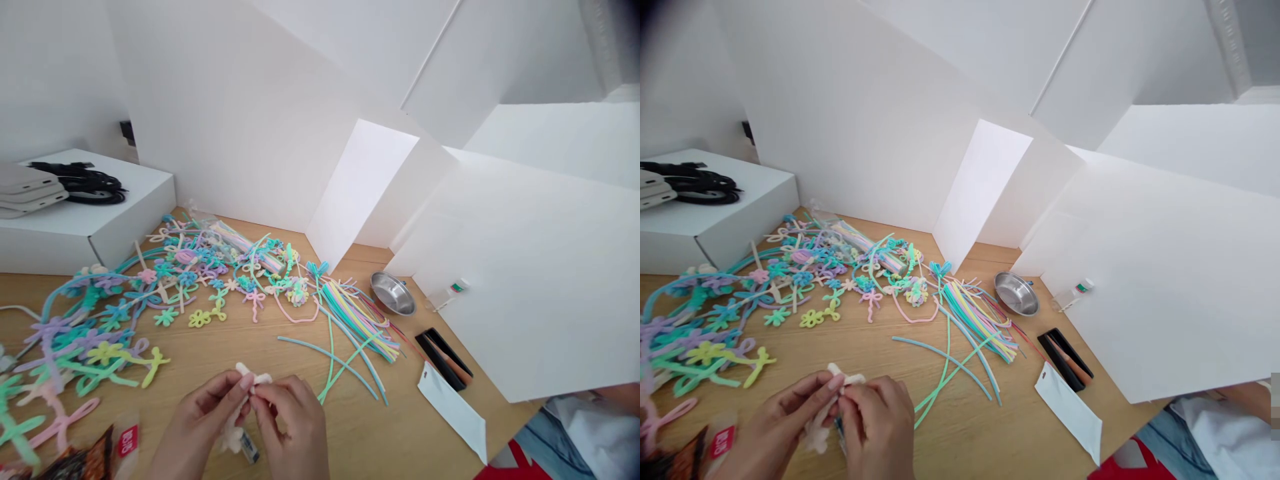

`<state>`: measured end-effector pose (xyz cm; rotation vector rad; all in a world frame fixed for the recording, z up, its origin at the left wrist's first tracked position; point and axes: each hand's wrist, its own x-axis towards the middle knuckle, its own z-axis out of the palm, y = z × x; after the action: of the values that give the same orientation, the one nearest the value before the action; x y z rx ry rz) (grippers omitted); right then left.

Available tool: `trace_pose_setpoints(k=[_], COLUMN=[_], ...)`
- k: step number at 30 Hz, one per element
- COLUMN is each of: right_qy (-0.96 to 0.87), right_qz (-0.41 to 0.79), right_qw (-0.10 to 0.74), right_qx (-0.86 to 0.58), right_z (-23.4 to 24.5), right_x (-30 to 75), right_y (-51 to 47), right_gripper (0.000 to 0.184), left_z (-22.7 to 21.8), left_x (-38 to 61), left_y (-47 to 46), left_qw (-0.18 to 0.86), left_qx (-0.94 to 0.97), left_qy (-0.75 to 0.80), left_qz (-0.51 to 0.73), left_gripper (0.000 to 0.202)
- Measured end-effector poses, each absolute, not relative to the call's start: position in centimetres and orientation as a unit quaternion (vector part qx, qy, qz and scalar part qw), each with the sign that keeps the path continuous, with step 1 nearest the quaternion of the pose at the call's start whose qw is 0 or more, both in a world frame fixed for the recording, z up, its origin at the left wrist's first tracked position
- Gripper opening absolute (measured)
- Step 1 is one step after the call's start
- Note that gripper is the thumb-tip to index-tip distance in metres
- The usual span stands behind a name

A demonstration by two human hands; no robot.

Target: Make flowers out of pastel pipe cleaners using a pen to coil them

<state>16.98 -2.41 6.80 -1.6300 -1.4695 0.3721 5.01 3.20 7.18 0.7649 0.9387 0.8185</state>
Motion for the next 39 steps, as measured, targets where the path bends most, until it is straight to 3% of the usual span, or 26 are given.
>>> trace_pose_setpoints(k=[4, 7, 11, 17, 23, 30, 34, 39], right_qy=[-0.489, -0.405, -0.373, -0.559, -0.64, -0.786, -0.777, -0.736], right_qz=[0.264, 0.41, 0.537, 0.482, 0.46, 0.176, 0.127, 0.115], right_qw=[0.526, 0.588, 0.581, 0.412, 0.348, 0.194, 0.208, 0.271], right_qx=[-0.644, -0.568, -0.485, -0.534, -0.507, -0.56, -0.581, -0.609], right_z=[6.6, 6.3, 6.4, 8.1, 10.6, 11.5, 10.4, 9.6], right_x=[16.6, 16.5, 17.7, 21.4, 22.6, 21.4, 20.6, 20.0], right_y=[-2.4, -2.3, -2.3, -1.3, -0.3, -1.8, -2.7, -3.1], right_gripper=[0.01, 0.019, 0.029, 0.02, 0.01, 0.008, 0.006, 0.006], left_z=[7.2, 7.2, 7.3, 7.8, 7.3, 6.2, 7.7, 8.3], left_x=[5.1, 5.0, 4.8, 4.5, 4.5, 4.2, 4.0, 4.2], left_y=[2.8, 2.5, 2.6, 2.7, 2.7, 3.5, 3.5, 3.3], left_qw=[0.8, 0.821, 0.828, 0.793, 0.812, 0.754, 0.683, 0.666], left_qx=[0.241, 0.233, 0.25, 0.36, 0.383, 0.491, 0.572, 0.574], left_qy=[0.415, 0.393, 0.391, 0.396, 0.377, 0.366, 0.38, 0.404], left_qz=[0.362, 0.341, 0.315, 0.29, 0.228, 0.237, 0.248, 0.251], left_gripper=[0.016, 0.015, 0.019, 0.021, 0.024, 0.031, 0.023, 0.014])
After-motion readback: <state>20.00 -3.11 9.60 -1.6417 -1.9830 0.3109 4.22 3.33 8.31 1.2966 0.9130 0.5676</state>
